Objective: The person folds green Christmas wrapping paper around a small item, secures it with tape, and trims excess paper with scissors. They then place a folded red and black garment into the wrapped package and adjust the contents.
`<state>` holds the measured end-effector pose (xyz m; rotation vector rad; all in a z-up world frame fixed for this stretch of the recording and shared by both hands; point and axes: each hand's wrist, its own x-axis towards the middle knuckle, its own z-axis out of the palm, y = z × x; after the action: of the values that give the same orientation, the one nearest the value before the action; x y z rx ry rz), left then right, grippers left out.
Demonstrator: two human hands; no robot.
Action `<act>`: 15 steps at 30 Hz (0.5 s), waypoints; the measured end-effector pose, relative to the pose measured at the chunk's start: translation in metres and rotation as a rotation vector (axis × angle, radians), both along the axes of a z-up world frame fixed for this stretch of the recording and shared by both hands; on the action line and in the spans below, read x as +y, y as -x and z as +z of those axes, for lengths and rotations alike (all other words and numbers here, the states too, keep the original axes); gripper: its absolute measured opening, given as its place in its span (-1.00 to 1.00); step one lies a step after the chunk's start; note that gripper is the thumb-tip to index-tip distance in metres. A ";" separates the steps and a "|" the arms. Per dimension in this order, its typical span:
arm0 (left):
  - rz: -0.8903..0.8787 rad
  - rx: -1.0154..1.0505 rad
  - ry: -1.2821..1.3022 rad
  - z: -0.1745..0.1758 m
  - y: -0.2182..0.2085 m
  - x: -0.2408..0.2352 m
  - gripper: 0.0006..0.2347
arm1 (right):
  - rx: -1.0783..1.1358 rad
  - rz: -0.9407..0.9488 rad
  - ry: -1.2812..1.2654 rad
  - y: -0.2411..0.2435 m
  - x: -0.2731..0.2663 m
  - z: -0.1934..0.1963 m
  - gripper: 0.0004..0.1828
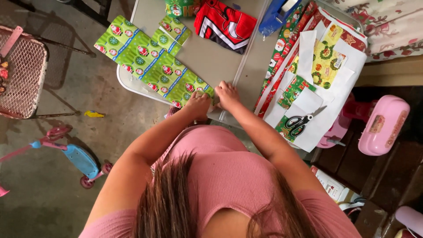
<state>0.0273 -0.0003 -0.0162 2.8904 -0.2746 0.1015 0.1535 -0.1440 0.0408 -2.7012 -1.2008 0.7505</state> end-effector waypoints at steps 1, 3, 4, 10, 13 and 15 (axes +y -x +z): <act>-0.001 -0.003 0.000 0.007 0.000 0.006 -0.46 | -0.003 -0.001 0.000 0.001 0.000 0.006 -0.28; -0.090 0.301 -0.015 0.022 -0.002 0.021 -0.43 | 0.057 -0.037 -0.004 0.003 0.001 0.018 -0.23; -0.090 0.298 -0.018 0.019 0.001 0.029 -0.43 | 0.054 -0.038 -0.007 0.002 0.002 0.023 -0.23; -0.210 -0.014 -0.062 0.027 0.025 0.043 -0.86 | 0.075 0.010 -0.437 0.007 0.026 0.020 -0.30; -0.186 -0.290 -0.027 0.051 0.033 0.043 -0.95 | -0.022 0.102 -0.347 0.008 0.032 -0.017 -0.39; -0.092 -0.374 -0.033 0.080 0.042 0.046 -0.97 | -0.046 0.121 -0.374 0.005 0.031 -0.041 -0.73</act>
<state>-0.0146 0.0454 0.0634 2.8673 -0.4760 0.6289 0.1486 -0.1132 -0.0002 -2.3684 -1.3680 0.4241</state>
